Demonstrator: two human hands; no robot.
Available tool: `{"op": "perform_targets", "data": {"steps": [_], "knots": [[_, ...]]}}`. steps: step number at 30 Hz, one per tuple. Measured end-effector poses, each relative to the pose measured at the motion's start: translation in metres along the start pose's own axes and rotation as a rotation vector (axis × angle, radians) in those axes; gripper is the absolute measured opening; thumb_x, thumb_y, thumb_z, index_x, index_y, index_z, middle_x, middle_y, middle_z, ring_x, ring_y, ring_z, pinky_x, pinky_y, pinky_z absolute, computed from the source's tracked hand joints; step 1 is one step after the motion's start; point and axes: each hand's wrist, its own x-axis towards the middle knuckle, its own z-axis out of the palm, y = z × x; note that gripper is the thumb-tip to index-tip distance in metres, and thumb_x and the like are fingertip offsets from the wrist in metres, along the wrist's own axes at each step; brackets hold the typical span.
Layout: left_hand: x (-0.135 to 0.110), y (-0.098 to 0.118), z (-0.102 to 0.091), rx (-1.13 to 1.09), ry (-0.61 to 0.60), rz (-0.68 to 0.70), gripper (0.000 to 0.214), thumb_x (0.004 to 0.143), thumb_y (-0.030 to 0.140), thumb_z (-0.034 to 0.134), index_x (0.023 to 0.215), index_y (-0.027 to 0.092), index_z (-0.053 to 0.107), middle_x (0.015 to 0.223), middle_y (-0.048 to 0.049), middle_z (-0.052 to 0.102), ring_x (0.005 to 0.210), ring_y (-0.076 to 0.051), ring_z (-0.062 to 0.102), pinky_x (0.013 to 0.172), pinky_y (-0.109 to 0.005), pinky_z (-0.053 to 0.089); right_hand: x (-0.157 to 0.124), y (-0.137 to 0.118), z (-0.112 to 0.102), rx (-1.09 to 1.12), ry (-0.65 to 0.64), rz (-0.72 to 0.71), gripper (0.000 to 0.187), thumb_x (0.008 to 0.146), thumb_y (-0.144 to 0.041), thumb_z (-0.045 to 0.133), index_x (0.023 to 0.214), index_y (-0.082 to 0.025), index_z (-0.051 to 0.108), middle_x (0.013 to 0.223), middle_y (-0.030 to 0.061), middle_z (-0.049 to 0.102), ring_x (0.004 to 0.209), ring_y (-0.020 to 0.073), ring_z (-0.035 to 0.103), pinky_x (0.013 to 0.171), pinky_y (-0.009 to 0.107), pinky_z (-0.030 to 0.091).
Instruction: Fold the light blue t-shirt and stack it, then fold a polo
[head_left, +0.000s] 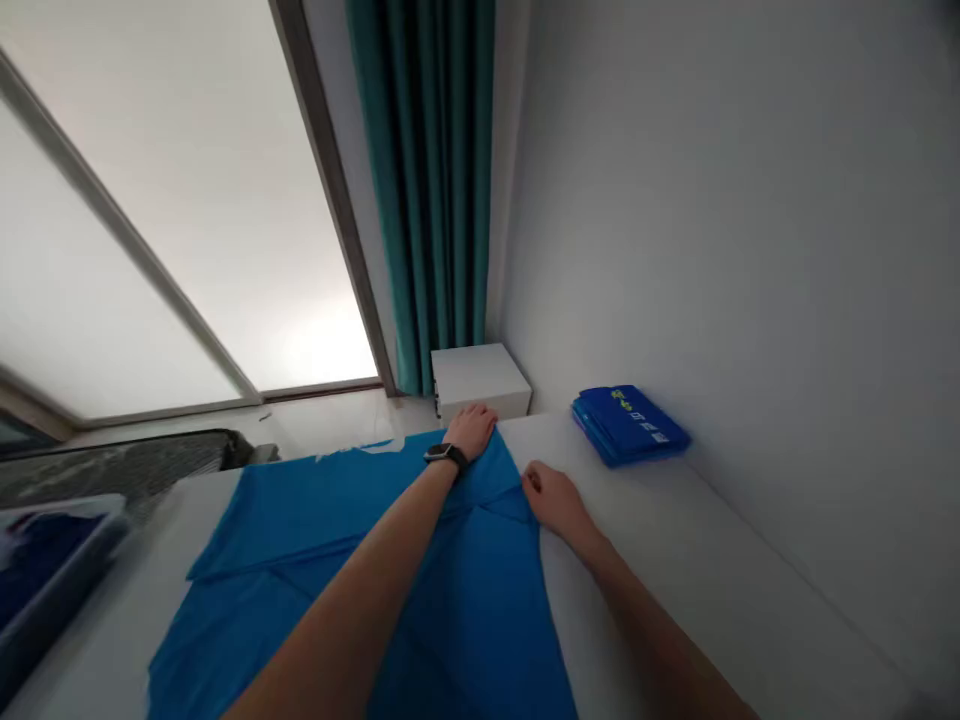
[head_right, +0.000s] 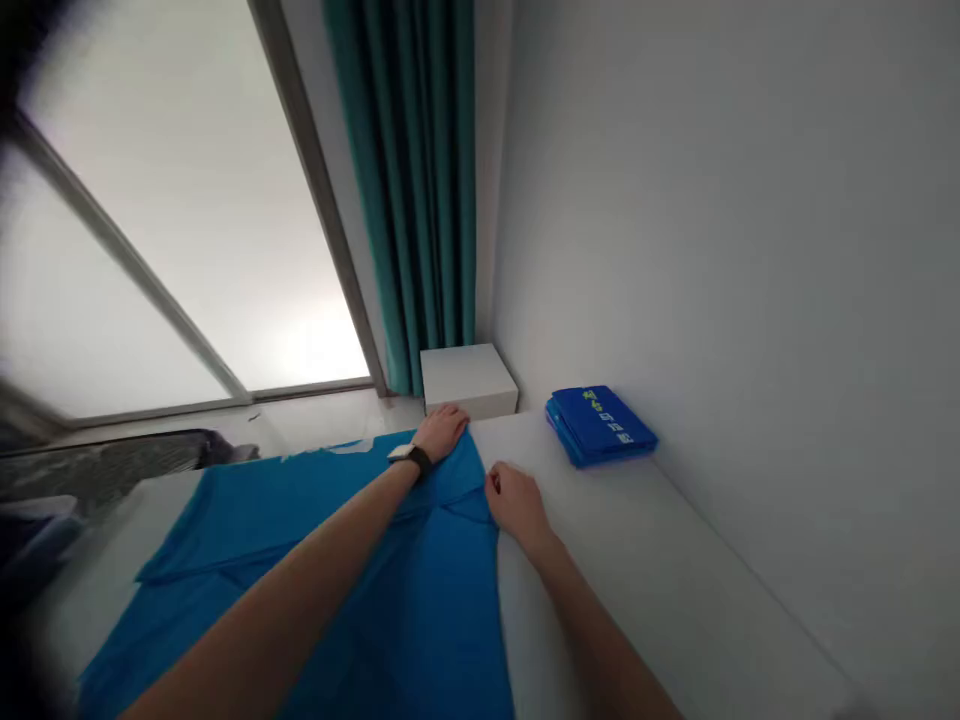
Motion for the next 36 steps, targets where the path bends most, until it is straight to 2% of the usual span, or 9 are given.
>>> {"op": "perform_targets", "data": {"steps": [7, 11, 14, 19, 24, 26, 29, 32, 36], "knots": [[-0.002, 0.001, -0.004, -0.008, 0.005, 0.000, 0.024, 0.099, 0.025, 0.039, 0.103, 0.022, 0.063, 0.105, -0.0065, 0.060, 0.107, -0.021, 0.052, 0.094, -0.034, 0.041, -0.007, -0.017, 0.012, -0.162, 0.124, 0.046, 0.022, 0.095, -0.037, 0.048, 0.087, -0.020, 0.059, 0.079, 0.0041, 0.070, 0.075, 0.0185, 0.064, 0.068, 0.029, 0.030], [-0.002, 0.002, -0.005, -0.015, 0.003, -0.001, 0.024, 0.099, 0.024, 0.039, 0.103, 0.023, 0.063, 0.103, -0.0066, 0.059, 0.105, -0.021, 0.052, 0.093, -0.034, 0.042, -0.004, -0.017, 0.017, -0.133, 0.149, 0.050, 0.017, 0.092, -0.033, 0.050, 0.083, -0.020, 0.058, 0.077, 0.0034, 0.069, 0.074, 0.0184, 0.062, 0.071, 0.029, 0.030], [-0.002, 0.002, -0.006, -0.016, 0.003, 0.004, 0.025, 0.098, 0.023, 0.039, 0.103, 0.023, 0.063, 0.102, -0.0064, 0.059, 0.104, -0.021, 0.052, 0.091, -0.034, 0.042, 0.000, -0.014, 0.019, 0.086, 0.170, 0.021, 0.020, 0.090, -0.033, 0.049, 0.075, -0.020, 0.055, 0.067, -0.0008, 0.063, 0.066, 0.0157, 0.058, 0.067, 0.027, 0.030], [-0.003, 0.003, -0.007, -0.013, 0.008, 0.003, 0.025, 0.098, 0.022, 0.039, 0.105, 0.023, 0.062, 0.103, -0.0067, 0.058, 0.103, -0.022, 0.052, 0.091, -0.035, 0.043, 0.006, -0.011, 0.018, 0.574, 0.204, 0.012, 0.040, 0.087, -0.050, 0.043, 0.058, -0.023, 0.037, 0.051, -0.0063, 0.039, 0.051, 0.0117, 0.039, 0.052, 0.025, 0.026], [-0.003, 0.004, -0.008, -0.009, 0.003, 0.003, 0.026, 0.098, 0.023, 0.038, 0.105, 0.022, 0.062, 0.103, -0.0068, 0.058, 0.104, -0.021, 0.052, 0.091, -0.034, 0.043, 0.006, -0.011, 0.014, 0.762, 0.159, 0.028, 0.043, 0.084, -0.055, 0.044, 0.056, -0.024, 0.034, 0.049, -0.0076, 0.032, 0.048, 0.0104, 0.032, 0.048, 0.025, 0.024], [-0.003, 0.004, -0.009, -0.006, 0.001, 0.003, 0.025, 0.098, 0.023, 0.038, 0.105, 0.022, 0.062, 0.103, -0.0069, 0.058, 0.104, -0.021, 0.052, 0.092, -0.034, 0.042, 0.004, -0.011, 0.012, 0.667, 0.156, 0.060, 0.042, 0.085, -0.051, 0.044, 0.056, -0.023, 0.036, 0.049, -0.0071, 0.036, 0.049, 0.0108, 0.036, 0.051, 0.025, 0.025], [-0.004, 0.005, -0.009, 0.003, -0.002, 0.009, 0.025, 0.098, 0.022, 0.038, 0.105, 0.022, 0.062, 0.103, -0.0073, 0.058, 0.103, -0.022, 0.052, 0.092, -0.035, 0.042, 0.001, -0.011, 0.010, 0.317, 0.158, 0.082, 0.035, 0.089, -0.038, 0.045, 0.059, -0.020, 0.047, 0.054, -0.0039, 0.051, 0.056, 0.0126, 0.047, 0.063, 0.027, 0.029], [-0.003, 0.006, -0.011, 0.015, -0.011, 0.032, 0.026, 0.097, 0.022, 0.037, 0.103, 0.021, 0.062, 0.102, -0.0080, 0.058, 0.103, -0.023, 0.052, 0.092, -0.037, 0.041, -0.005, -0.013, 0.008, -0.013, 0.134, 0.063, 0.028, 0.091, -0.029, 0.046, 0.068, -0.019, 0.059, 0.069, 0.0021, 0.065, 0.073, 0.0170, 0.057, 0.073, 0.031, 0.028], [0.001, 0.005, -0.017, 0.029, -0.055, 0.093, 0.023, 0.095, 0.022, 0.040, 0.102, 0.022, 0.062, 0.102, -0.0083, 0.059, 0.103, -0.023, 0.052, 0.091, -0.039, 0.040, -0.012, -0.018, 0.004, -0.231, 0.114, 0.001, 0.022, 0.092, -0.026, 0.048, 0.079, -0.019, 0.064, 0.083, 0.0059, 0.070, 0.085, 0.0202, 0.060, 0.075, 0.032, 0.027]]}}
